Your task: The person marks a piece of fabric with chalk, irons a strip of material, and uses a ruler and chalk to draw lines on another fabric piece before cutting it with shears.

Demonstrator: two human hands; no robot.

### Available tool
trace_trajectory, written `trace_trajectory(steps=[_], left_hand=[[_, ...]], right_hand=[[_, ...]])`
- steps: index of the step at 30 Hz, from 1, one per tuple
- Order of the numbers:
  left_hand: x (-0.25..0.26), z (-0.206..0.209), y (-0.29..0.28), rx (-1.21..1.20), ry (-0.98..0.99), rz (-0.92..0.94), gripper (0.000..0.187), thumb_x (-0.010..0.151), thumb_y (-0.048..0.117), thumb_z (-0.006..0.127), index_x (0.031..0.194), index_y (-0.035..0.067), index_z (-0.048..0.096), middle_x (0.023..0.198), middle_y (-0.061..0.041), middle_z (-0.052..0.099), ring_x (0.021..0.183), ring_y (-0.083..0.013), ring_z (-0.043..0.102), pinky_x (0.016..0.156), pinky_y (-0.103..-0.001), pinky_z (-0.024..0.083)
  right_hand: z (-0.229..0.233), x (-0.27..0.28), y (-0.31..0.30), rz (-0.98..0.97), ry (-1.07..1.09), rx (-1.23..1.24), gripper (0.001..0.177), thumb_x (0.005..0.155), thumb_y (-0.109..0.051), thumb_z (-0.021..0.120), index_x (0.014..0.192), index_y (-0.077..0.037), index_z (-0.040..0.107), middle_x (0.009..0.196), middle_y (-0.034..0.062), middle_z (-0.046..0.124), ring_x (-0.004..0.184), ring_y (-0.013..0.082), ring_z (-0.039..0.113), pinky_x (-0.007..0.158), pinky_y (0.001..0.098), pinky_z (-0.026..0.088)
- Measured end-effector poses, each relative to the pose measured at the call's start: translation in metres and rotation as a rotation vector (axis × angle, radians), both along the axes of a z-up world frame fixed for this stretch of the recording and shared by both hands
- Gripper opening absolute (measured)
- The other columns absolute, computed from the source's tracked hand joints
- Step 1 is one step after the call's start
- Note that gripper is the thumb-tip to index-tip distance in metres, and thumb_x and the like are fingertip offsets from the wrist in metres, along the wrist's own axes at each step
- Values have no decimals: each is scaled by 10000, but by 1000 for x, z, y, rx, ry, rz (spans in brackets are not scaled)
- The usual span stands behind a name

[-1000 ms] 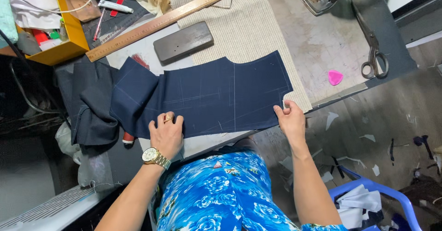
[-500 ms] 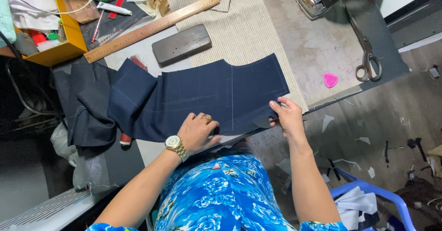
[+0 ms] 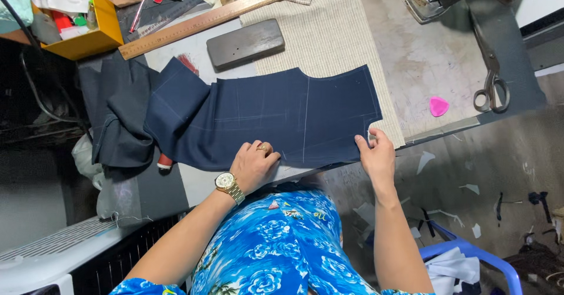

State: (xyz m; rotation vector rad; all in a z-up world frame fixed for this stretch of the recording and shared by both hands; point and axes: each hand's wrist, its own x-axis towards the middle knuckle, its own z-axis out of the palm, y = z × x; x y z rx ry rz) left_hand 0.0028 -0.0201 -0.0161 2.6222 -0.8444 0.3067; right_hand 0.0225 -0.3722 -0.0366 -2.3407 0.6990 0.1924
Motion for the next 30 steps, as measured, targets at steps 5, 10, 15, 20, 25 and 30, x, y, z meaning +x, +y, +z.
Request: trace_trajectory(steps=[5,10,15,20,25,30], left_hand=[[-1,-5,-1,21,-7,-15,60,876,176,708,902,174,654,795,-25,526,754,-231,556,666,-369,413],[1,-10,-2,8,80,44,33,908,191,664,933,170,659,799,-5,527,783,-220,578,668,-351,415],[-4,-13,0,21,75,9,45,924,169,651,965,171,670,795,-14,530,776,-229,573,671,-366,410],[-7,-24,1,58,52,-23,41,933,168,646,971,171,662,792,-23,526,767,-227,560,672,-374,407],[-9,-24,1,99,60,-55,99,921,162,641,1016,158,670,811,-31,540,772,-231,553,681,-381,409],[-8,-4,2,108,64,12,147,949,310,621,1030,198,673,910,-27,586,874,-233,576,733,-387,434]], right_hand=[[10,-4,8,4,30,-44,525,946,-401,783,1348,-81,672,887,51,776,933,303,742,831,466,565],[6,-4,2,14,6,-35,516,940,-391,782,1332,-73,677,850,46,771,902,298,743,807,457,549],[-2,-5,-1,28,-16,-36,499,944,-389,781,1315,-70,682,837,55,767,884,291,744,793,454,546],[-1,-4,0,29,-14,-43,507,942,-410,779,1316,-80,683,843,41,772,891,283,748,792,445,551],[-1,-5,0,23,-28,-39,483,943,-385,781,1307,-81,690,845,58,768,884,295,742,783,455,546],[4,-5,3,13,-33,-39,489,933,-384,789,1298,-73,694,854,61,774,899,309,745,789,461,551]])
